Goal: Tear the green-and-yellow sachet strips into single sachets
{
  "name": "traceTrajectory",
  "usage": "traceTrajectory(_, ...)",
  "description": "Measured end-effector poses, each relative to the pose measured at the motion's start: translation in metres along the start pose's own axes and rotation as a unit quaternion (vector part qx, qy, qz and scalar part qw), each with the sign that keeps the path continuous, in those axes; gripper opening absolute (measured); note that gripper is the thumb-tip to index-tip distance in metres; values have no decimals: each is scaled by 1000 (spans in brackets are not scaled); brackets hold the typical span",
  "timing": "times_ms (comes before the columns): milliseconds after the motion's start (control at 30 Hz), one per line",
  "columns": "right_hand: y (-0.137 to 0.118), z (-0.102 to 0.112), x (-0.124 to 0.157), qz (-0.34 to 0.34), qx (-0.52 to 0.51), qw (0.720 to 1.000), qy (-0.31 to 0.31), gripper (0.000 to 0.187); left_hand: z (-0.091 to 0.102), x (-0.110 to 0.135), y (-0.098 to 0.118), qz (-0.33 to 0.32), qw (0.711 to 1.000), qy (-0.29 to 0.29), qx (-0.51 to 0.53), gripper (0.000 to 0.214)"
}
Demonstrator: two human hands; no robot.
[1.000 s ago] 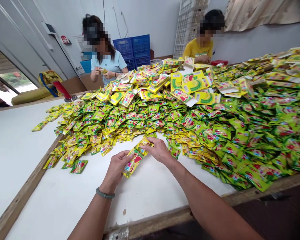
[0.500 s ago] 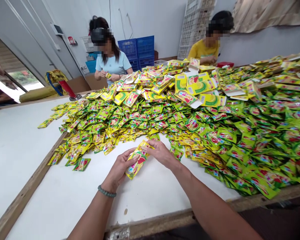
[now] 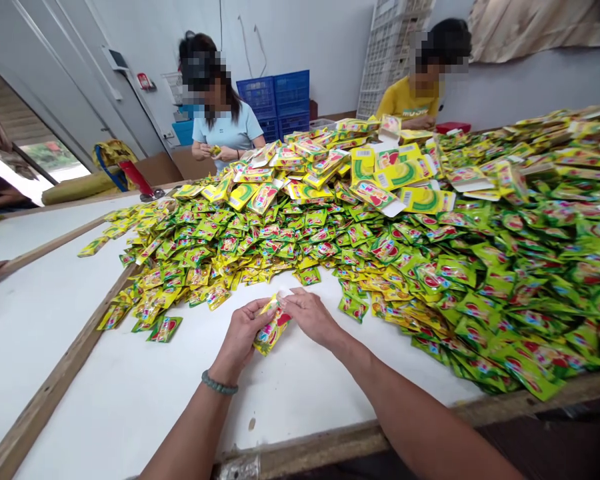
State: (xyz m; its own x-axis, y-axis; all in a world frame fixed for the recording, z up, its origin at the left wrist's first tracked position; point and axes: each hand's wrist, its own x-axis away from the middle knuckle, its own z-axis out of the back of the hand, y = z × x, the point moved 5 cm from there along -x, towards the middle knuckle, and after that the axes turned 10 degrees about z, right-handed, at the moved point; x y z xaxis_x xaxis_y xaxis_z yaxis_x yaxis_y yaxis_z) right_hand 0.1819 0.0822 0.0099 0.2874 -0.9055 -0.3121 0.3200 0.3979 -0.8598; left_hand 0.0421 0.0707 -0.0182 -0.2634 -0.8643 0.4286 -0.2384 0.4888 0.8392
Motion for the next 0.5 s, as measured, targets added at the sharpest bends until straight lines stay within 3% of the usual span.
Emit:
traceTrajectory(67, -1, -7, 2, 17, -20, 999, -39, 48, 4, 0, -2, 10, 1000, -1, 0, 37)
traceTrajectory(167, 2, -12, 2, 27, -7, 999, -40, 35, 2, 3, -2, 27, 999, -15, 7, 33)
traceTrajectory(267, 8, -11, 0, -1, -18, 1000, 21, 16, -10, 5, -1, 36, 998, -51, -1, 34)
traceTrajectory(367, 7, -6, -1, -5, -16, 997, 80, 13, -18, 5, 1, 42, 995, -66, -68, 39)
traceTrajectory(433, 1, -2, -2, 29, 25, 995, 91, 12, -10, 7, 6, 45, 990, -46, -129, 41)
traceTrajectory(500, -6, 6, 0, 63, 86, 988, 113, 11, 15, 16, 19, 28, 983, 11, -183, 42)
